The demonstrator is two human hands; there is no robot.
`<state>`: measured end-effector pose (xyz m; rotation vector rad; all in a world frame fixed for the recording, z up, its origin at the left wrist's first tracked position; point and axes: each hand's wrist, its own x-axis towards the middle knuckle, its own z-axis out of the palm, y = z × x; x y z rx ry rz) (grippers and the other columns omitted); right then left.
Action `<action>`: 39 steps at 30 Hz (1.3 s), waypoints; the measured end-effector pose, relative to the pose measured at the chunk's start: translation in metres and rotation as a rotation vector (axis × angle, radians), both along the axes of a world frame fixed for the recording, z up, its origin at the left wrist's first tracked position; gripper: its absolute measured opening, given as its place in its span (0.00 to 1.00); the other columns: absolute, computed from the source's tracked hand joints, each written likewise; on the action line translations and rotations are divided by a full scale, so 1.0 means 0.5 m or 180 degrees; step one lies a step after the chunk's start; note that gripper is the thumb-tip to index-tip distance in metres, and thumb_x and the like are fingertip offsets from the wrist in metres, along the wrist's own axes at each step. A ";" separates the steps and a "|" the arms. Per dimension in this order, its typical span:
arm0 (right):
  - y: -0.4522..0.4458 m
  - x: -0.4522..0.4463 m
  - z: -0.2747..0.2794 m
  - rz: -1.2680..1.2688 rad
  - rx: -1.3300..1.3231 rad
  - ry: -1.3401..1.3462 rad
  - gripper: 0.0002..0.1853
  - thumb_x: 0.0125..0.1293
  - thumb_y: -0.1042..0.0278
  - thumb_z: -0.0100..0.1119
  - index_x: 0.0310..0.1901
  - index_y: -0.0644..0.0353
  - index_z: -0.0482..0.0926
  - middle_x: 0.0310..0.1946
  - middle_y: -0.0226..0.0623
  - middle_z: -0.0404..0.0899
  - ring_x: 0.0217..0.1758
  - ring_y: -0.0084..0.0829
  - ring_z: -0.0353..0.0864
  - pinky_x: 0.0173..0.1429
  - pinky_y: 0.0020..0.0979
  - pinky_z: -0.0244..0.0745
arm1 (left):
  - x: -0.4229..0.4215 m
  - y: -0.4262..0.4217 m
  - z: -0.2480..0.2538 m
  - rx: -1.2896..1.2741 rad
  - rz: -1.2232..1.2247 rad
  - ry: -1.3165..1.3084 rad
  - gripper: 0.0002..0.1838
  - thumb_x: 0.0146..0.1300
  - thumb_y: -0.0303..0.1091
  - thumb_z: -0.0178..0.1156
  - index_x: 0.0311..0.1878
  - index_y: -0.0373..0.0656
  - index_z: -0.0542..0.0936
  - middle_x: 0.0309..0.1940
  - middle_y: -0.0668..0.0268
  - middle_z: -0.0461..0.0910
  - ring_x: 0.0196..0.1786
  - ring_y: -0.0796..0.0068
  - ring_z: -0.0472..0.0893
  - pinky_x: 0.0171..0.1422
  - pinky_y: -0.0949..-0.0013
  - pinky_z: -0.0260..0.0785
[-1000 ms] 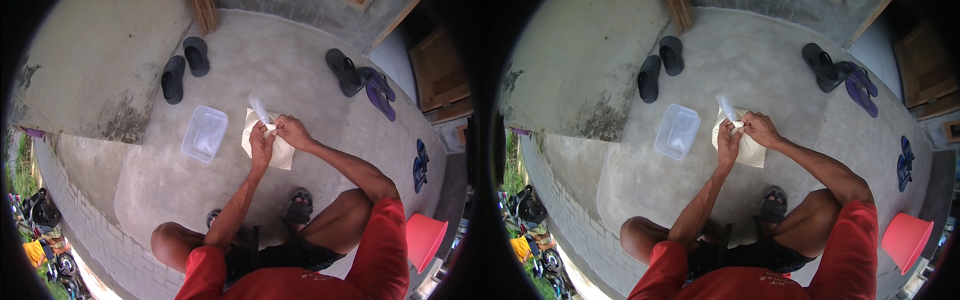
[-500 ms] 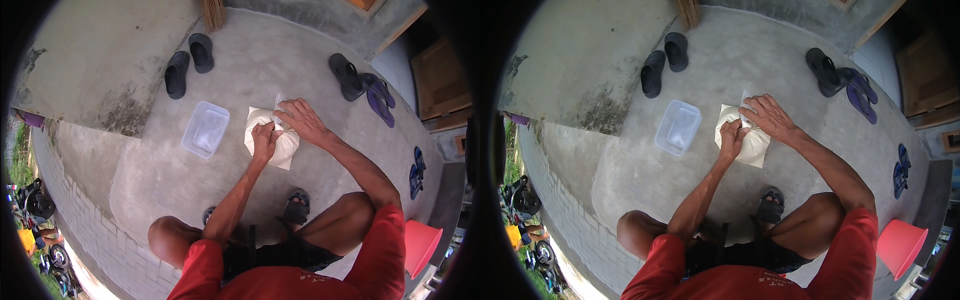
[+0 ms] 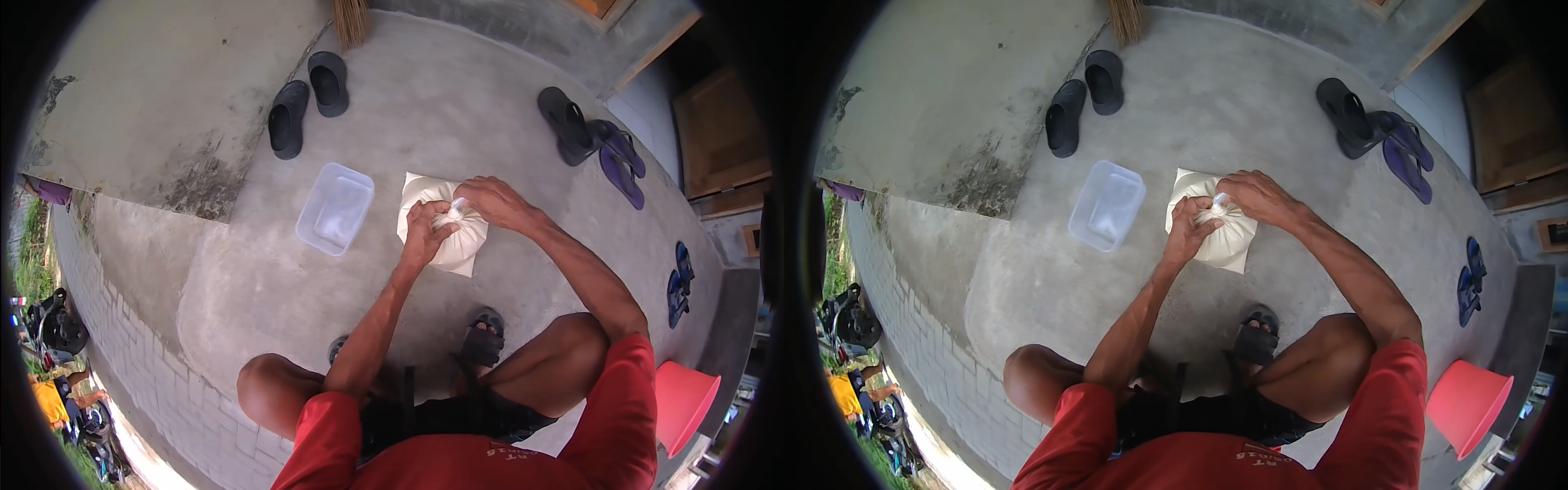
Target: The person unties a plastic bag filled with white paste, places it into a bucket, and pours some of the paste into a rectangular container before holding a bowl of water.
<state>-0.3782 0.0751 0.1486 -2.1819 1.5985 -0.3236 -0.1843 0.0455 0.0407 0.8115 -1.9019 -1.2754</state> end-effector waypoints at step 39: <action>-0.034 0.001 -0.035 -0.0992 0.0842 -0.0369 0.09 0.67 0.64 0.60 0.44 0.60 0.80 0.38 0.43 0.84 0.44 0.44 0.82 0.48 0.43 0.73 | -0.004 -0.020 0.045 0.0000 -0.0300 -0.0024 0.17 0.64 0.24 0.61 0.57 0.40 0.75 0.30 0.62 0.79 0.33 0.62 0.78 0.44 0.62 0.67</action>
